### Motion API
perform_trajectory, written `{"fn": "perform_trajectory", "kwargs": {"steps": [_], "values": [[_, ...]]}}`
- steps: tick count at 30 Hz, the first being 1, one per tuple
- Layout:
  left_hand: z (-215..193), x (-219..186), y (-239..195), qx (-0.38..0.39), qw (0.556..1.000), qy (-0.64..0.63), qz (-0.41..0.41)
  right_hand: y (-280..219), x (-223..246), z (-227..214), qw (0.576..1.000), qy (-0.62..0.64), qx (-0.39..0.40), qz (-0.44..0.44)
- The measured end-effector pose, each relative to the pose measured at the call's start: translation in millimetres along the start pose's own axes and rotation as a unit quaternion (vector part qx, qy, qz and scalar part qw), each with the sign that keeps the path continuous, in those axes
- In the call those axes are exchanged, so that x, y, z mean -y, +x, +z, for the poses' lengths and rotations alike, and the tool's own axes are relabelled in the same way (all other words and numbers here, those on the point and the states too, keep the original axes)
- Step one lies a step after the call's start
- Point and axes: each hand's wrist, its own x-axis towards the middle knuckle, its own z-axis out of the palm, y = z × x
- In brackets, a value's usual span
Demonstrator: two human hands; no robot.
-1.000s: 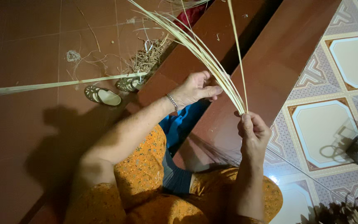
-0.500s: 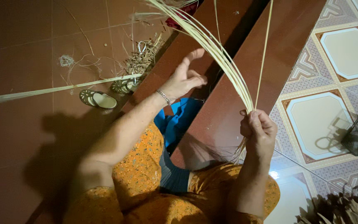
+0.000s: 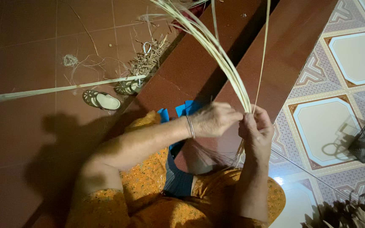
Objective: The person sits on the floor and uses a knife to shave thin strips from bamboo stalks. They repeatedly scrape the bamboo with the blade, then gather the finished strips and wipe the floor with a blue cloth.
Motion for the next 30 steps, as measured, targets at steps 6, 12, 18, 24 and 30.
{"fn": "perform_trajectory", "kwargs": {"steps": [6,12,18,24,30], "values": [[8.7,-7.9,-6.1,0.127,0.992,0.006,-0.01,5.0,-6.6,-6.1,1.0,-0.019,0.005,0.003],[12.0,-15.2,-20.2,0.149,0.988,-0.032,0.009,10.1,-14.3,-16.3,0.999,-0.027,-0.021,-0.02],[39.4,-8.7,-34.1,0.223,0.973,-0.061,-0.01,9.6,-6.1,-11.5,0.993,-0.096,-0.015,-0.07],[72.2,-26.3,-66.9,0.407,0.913,-0.029,-0.021,23.3,4.7,-21.0,0.993,-0.085,-0.021,-0.084],[68.6,-10.6,-100.9,0.571,0.82,0.011,-0.02,40.0,14.5,-53.7,0.992,-0.047,-0.069,-0.09]]}}
